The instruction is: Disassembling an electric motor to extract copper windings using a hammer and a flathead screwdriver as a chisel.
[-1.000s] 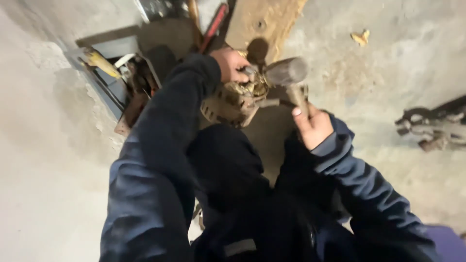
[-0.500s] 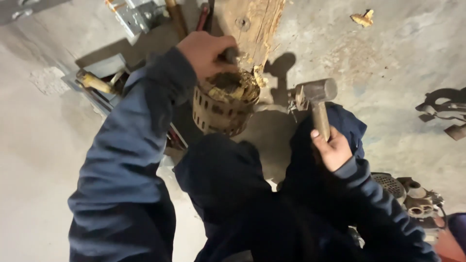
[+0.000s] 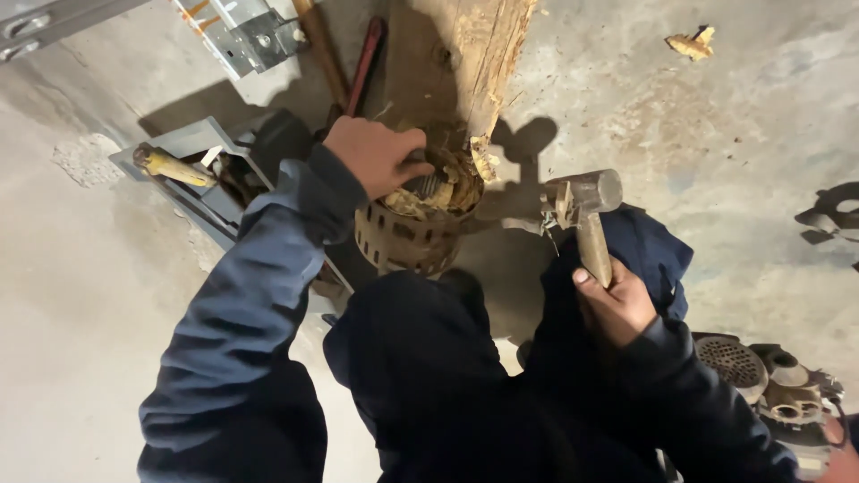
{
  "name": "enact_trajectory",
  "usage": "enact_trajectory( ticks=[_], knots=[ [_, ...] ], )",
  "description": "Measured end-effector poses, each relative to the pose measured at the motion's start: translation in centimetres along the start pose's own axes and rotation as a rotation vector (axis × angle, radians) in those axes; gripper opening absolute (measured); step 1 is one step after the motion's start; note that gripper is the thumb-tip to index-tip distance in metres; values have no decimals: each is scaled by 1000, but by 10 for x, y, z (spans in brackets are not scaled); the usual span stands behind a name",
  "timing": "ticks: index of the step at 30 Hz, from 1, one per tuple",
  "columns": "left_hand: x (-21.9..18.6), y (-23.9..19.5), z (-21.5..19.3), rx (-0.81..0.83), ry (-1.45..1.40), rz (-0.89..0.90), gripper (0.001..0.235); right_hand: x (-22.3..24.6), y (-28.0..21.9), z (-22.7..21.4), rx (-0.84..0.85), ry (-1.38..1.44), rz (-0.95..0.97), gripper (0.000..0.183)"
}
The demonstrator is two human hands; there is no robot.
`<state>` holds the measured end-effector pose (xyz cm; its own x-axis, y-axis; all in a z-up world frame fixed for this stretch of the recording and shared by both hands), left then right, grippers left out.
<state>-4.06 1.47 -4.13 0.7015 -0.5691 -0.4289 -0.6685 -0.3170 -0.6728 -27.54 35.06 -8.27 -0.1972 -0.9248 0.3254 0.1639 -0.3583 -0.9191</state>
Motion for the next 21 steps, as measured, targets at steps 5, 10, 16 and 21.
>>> enact_trajectory(
  ticks=[5, 10, 16, 21],
  knots=[
    [-1, -4, -6, -38, 44, -1, 36, -2, 3, -1, -2, 56, -9, 26],
    [-3, 1, -7, -9, -15, 13, 36, 6, 0, 4, 18, 59, 40, 27],
    [-9, 11, -2, 92, 105, 86, 36, 23, -5, 11, 39, 44, 32, 27],
    [-13, 19, -3, 72, 77, 124, 31, 22, -4, 11, 17, 68, 15, 29]
  ],
)
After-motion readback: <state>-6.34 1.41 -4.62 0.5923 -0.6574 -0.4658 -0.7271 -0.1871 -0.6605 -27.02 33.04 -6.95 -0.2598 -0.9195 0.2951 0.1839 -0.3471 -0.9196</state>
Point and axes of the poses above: each hand's wrist, its own y-axis towards the middle knuckle, its own z-axis out of the palm, x = y × z, the point moved 7 cm from there along y, towards the middle knuckle, and after that the axes turned 3 degrees about -y, right-handed, at the moved point
